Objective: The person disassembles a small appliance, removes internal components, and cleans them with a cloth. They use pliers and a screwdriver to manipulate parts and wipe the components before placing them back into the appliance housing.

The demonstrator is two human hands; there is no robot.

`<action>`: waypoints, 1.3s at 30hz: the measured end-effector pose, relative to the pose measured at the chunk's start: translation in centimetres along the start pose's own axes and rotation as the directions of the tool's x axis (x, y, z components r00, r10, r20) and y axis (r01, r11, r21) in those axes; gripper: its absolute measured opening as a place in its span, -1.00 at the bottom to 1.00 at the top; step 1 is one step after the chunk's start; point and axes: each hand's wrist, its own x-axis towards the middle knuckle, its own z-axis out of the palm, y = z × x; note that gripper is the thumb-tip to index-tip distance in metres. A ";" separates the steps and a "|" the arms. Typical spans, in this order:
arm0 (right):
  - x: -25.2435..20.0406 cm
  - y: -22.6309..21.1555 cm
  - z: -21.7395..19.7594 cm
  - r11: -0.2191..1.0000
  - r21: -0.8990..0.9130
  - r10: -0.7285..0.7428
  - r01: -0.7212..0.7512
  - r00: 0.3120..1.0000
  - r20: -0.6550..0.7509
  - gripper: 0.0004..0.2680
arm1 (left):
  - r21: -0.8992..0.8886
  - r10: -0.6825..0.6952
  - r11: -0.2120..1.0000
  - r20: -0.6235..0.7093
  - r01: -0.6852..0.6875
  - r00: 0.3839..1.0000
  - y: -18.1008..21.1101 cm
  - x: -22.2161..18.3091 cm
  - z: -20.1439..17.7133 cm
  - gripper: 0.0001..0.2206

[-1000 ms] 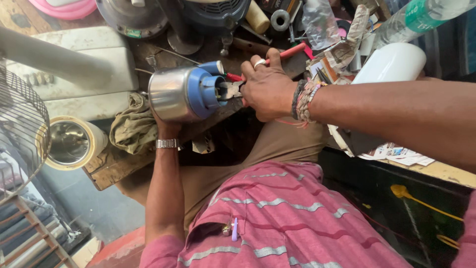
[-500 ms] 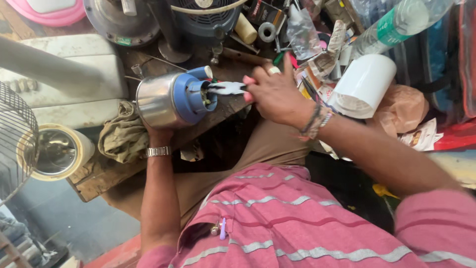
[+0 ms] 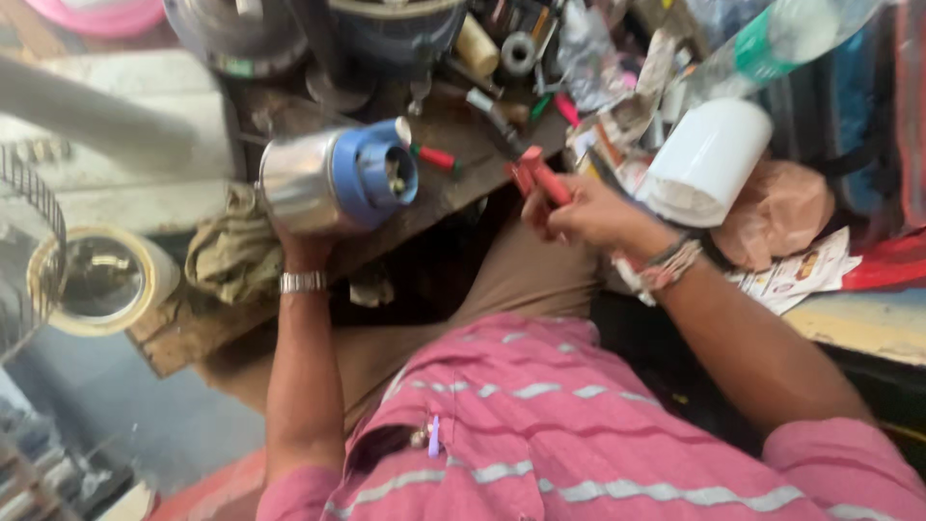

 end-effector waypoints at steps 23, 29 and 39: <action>0.5 -7.8 5.2 -0.317 -0.947 -0.651 -0.055 0.739 0.175 -0.67 | -0.933 -0.474 -0.065 0.342 0.355 0.811 0.0 1.3 -0.3 -0.61; 2.3 -7.3 4.5 -0.326 -0.945 -0.602 0.038 0.762 0.238 -0.69 | -0.903 -0.512 -0.218 0.429 0.371 0.744 1.7 2.7 -2.6 -0.68; 1.6 -7.9 5.6 -0.290 -0.955 -0.557 0.067 0.800 0.225 -0.69 | -0.917 -0.508 -0.150 0.392 0.369 0.767 1.4 2.7 -2.3 -0.71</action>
